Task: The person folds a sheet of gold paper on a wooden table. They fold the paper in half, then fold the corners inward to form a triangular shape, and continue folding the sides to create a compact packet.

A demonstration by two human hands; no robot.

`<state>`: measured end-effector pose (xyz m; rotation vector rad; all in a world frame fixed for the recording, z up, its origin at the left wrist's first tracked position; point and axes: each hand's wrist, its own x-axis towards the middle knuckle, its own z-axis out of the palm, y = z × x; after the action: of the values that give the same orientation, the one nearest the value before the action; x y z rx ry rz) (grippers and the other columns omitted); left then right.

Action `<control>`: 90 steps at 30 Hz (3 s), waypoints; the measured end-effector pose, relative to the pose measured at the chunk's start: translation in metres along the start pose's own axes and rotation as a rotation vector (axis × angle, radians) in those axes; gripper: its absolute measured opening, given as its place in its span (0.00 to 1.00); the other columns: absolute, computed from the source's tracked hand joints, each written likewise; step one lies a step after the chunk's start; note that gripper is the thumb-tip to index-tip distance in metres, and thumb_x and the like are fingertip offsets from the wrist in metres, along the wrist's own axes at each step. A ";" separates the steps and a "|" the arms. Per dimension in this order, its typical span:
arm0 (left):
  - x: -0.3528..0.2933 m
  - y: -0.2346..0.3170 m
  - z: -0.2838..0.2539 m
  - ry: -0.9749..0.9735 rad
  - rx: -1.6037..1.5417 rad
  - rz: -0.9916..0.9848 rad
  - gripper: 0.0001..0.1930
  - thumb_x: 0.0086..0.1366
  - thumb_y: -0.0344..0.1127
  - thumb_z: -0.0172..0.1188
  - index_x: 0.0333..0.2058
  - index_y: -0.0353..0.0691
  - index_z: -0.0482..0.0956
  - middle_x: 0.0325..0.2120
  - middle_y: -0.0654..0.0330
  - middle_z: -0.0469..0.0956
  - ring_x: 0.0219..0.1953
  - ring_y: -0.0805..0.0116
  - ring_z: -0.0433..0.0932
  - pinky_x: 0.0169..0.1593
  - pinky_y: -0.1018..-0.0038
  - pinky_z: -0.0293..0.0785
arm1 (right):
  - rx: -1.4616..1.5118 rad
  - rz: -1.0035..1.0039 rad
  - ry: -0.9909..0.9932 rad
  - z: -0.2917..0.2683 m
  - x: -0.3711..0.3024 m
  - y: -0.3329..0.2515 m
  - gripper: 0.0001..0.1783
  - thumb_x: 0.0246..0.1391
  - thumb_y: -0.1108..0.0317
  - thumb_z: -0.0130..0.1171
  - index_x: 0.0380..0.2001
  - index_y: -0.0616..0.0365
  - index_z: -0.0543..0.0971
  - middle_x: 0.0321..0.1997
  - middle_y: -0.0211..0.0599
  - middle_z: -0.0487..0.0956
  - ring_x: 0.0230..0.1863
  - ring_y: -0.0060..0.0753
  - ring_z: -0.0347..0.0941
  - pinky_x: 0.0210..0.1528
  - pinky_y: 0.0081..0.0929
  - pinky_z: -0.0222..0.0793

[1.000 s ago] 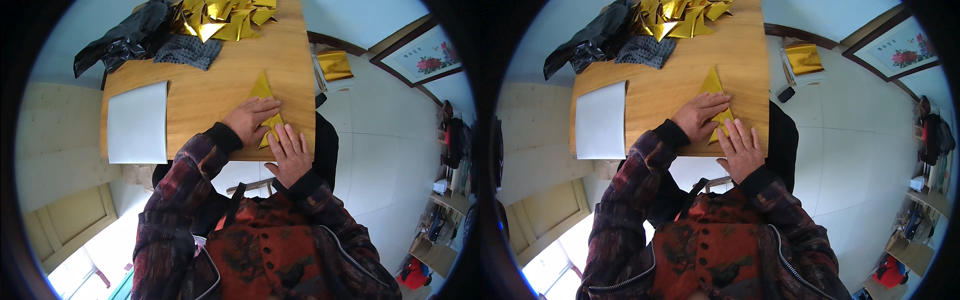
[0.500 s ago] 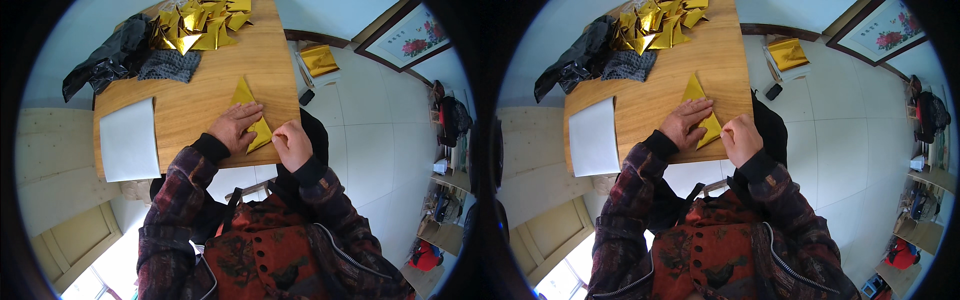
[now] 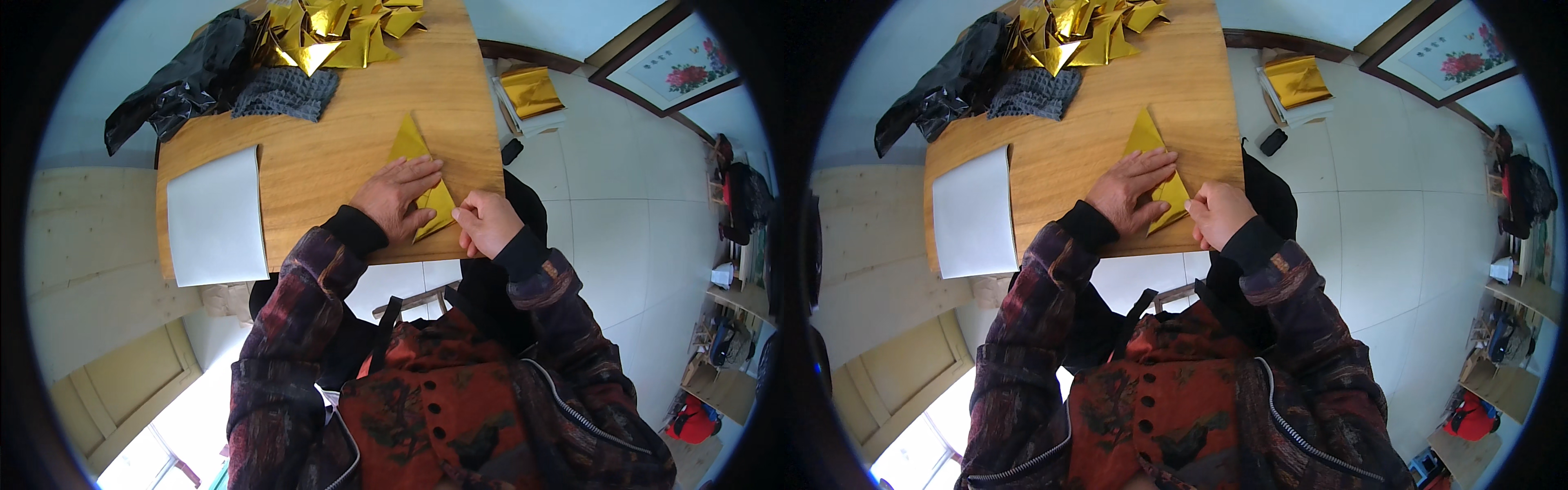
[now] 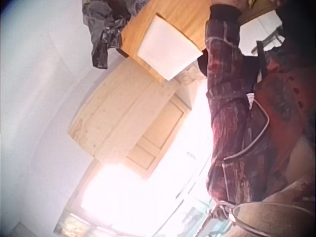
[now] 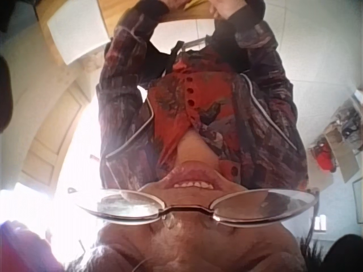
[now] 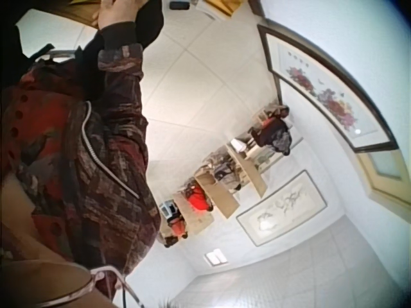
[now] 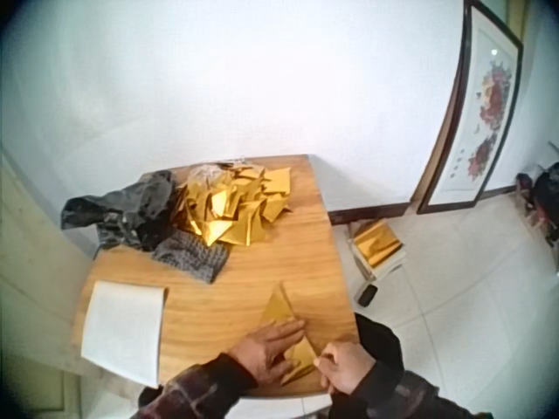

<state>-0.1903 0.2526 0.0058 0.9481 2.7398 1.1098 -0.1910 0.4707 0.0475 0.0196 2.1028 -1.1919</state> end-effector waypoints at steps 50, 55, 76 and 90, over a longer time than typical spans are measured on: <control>0.001 -0.005 0.007 0.074 0.070 0.047 0.26 0.54 0.34 0.66 0.52 0.35 0.76 0.60 0.53 0.70 0.64 0.52 0.66 0.66 0.56 0.60 | -0.899 -0.710 0.265 0.070 -0.037 0.043 0.48 0.44 0.55 0.70 0.68 0.28 0.59 0.75 0.58 0.44 0.73 0.73 0.34 0.70 0.62 0.38; 0.001 -0.010 0.009 0.081 0.042 0.086 0.25 0.54 0.34 0.65 0.52 0.35 0.76 0.60 0.52 0.70 0.63 0.50 0.66 0.66 0.55 0.60 | -0.801 -0.712 0.398 0.042 -0.053 0.062 0.48 0.44 0.55 0.69 0.68 0.50 0.59 0.74 0.51 0.49 0.75 0.59 0.39 0.71 0.54 0.40; -0.001 0.000 0.005 0.053 0.144 0.014 0.27 0.55 0.33 0.63 0.55 0.39 0.75 0.63 0.52 0.67 0.68 0.50 0.59 0.68 0.56 0.55 | -0.806 -0.714 0.375 0.064 -0.043 0.062 0.44 0.43 0.53 0.69 0.66 0.37 0.64 0.73 0.48 0.50 0.73 0.70 0.39 0.69 0.64 0.39; -0.027 0.041 0.031 0.013 0.345 -0.208 0.26 0.61 0.41 0.58 0.58 0.43 0.72 0.63 0.55 0.65 0.66 0.53 0.61 0.64 0.55 0.59 | 0.418 -0.369 0.114 0.046 -0.064 0.091 0.14 0.59 0.69 0.58 0.46 0.61 0.71 0.35 0.37 0.79 0.37 0.30 0.80 0.35 0.26 0.75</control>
<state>-0.1390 0.2794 0.0039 0.6570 3.0140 0.6265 -0.0865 0.5081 0.0022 -0.1158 1.9672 -1.8759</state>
